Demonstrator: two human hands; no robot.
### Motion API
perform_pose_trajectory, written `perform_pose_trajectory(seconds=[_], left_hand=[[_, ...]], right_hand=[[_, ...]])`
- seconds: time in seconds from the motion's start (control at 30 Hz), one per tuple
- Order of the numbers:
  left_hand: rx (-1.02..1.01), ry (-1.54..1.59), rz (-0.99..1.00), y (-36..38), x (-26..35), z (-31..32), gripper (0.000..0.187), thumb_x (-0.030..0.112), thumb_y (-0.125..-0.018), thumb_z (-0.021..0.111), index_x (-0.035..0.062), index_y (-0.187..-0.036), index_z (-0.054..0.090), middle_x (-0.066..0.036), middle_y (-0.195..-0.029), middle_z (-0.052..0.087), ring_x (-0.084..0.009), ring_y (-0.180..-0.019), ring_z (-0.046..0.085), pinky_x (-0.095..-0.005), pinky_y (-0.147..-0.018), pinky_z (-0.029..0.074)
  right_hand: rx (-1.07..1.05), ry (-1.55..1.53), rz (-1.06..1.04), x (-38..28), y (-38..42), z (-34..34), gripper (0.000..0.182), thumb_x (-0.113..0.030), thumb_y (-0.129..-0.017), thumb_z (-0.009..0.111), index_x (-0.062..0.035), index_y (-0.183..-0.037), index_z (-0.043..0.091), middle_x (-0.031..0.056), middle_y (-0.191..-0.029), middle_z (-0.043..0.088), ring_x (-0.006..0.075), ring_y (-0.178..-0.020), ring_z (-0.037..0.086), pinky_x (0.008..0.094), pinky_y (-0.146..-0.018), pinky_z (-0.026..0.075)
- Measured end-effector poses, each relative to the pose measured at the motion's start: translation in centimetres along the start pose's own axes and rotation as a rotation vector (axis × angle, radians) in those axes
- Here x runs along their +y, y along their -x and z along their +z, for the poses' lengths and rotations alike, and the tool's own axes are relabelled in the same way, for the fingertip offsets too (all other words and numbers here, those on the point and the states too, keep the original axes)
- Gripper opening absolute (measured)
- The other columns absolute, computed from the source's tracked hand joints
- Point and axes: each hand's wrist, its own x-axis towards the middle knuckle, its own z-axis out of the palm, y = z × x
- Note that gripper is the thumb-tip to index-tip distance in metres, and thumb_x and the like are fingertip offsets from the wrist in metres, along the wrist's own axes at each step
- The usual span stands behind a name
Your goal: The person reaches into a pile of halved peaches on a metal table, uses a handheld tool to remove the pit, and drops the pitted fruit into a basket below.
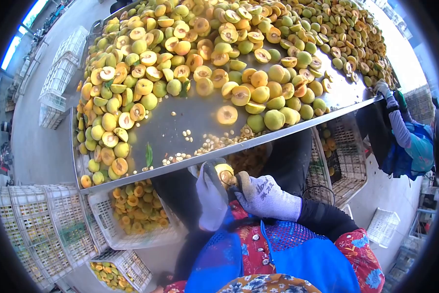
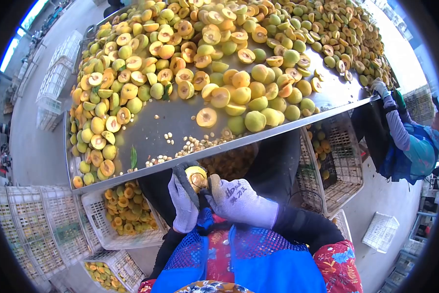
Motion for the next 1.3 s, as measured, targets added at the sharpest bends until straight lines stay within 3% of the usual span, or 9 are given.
perform_pose_trajectory(seconds=[0.33,0.5,0.63,0.83,0.97,1.03,1.13,1.2,1.3], left_hand=[[-0.034,-0.416,0.273,0.9,2.0,0.4,0.026,0.009,-0.096,0.041,-0.0008,-0.105,0.064,-0.017,-0.086,0.067,-0.0272,-0.083,0.068,-0.0351,-0.076,0.052],[-0.136,-0.592,0.158,0.3,1.8,0.3,0.022,0.007,-0.094,0.045,0.0033,-0.101,0.065,-0.018,-0.087,0.068,-0.0360,-0.081,0.067,-0.0404,-0.073,0.052],[-0.141,-0.539,0.244,0.8,1.5,0.5,0.023,0.008,-0.097,0.044,-0.0018,-0.100,0.065,-0.017,-0.085,0.067,-0.0323,-0.076,0.066,-0.0367,-0.069,0.051],[-0.116,-0.972,0.587,-0.1,-2.6,-0.5,0.025,0.015,-0.097,0.045,0.0029,-0.104,0.066,-0.022,-0.091,0.068,-0.0424,-0.085,0.065,-0.0499,-0.077,0.050],[-0.154,-0.691,0.087,0.7,1.1,0.4,0.030,0.016,-0.099,0.041,0.0040,-0.099,0.068,-0.021,-0.086,0.068,-0.0416,-0.083,0.065,-0.0486,-0.075,0.050],[-0.149,-0.704,0.122,0.8,1.5,0.7,0.030,0.017,-0.099,0.041,0.0039,-0.099,0.068,-0.021,-0.086,0.068,-0.0409,-0.082,0.066,-0.0482,-0.074,0.050],[-0.212,-0.857,0.289,0.4,0.3,0.4,0.031,0.018,-0.100,0.040,0.0036,-0.098,0.067,-0.020,-0.086,0.069,-0.0389,-0.084,0.066,-0.0468,-0.076,0.050],[-0.305,-0.939,0.454,-0.2,-1.3,-0.2,0.032,0.018,-0.100,0.039,0.0038,-0.096,0.068,-0.020,-0.086,0.069,-0.0377,-0.085,0.066,-0.0460,-0.077,0.050],[-0.273,-0.789,0.102,0.6,-0.2,0.0,0.024,0.016,-0.098,0.046,0.0019,-0.106,0.064,-0.020,-0.093,0.067,-0.0377,-0.088,0.063,-0.0456,-0.080,0.049]], right_hand=[[-0.169,-0.721,0.104,1.2,-0.3,-1.2,0.032,-0.030,-0.100,0.049,0.0007,-0.097,0.053,0.0213,-0.080,0.066,0.0349,-0.074,0.067,0.0417,-0.065,0.051],[-0.077,-0.317,0.082,2.2,0.4,0.8,0.033,-0.030,-0.100,0.049,0.0013,-0.099,0.056,0.0209,-0.079,0.065,0.0353,-0.075,0.066,0.0424,-0.070,0.052],[-0.327,-1.137,0.280,2.6,0.8,-0.3,0.032,-0.031,-0.100,0.050,0.0004,-0.108,0.053,0.0146,-0.079,0.063,0.0245,-0.069,0.061,0.0423,-0.068,0.049],[-0.105,-0.414,0.093,3.4,0.9,1.9,0.034,-0.031,-0.100,0.049,0.0028,-0.097,0.054,0.0278,-0.087,0.063,0.0445,-0.079,0.063,0.0485,-0.068,0.048],[-0.275,-0.841,0.222,2.0,1.0,-0.7,0.035,-0.032,-0.099,0.049,0.0030,-0.096,0.052,0.0283,-0.084,0.061,0.0455,-0.078,0.062,0.0502,-0.067,0.048],[-0.359,-1.013,0.335,1.9,0.8,-1.4,0.036,-0.033,-0.100,0.049,0.0025,-0.097,0.053,0.0267,-0.082,0.062,0.0411,-0.076,0.064,0.0478,-0.068,0.050],[-0.093,-0.361,0.013,5.1,1.3,3.3,0.033,-0.032,-0.100,0.050,0.0009,-0.104,0.051,0.0215,-0.078,0.061,0.0364,-0.075,0.063,0.0452,-0.071,0.050],[-0.162,-0.491,0.090,4.8,1.1,2.6,0.036,-0.034,-0.101,0.049,0.0021,-0.101,0.053,0.0207,-0.078,0.061,0.0325,-0.073,0.063,0.0443,-0.070,0.050],[-0.255,-0.824,0.248,3.3,1.5,1.0,0.039,-0.034,-0.100,0.048,0.0030,-0.094,0.056,0.0208,-0.074,0.062,0.0324,-0.070,0.066,0.0431,-0.067,0.051]])
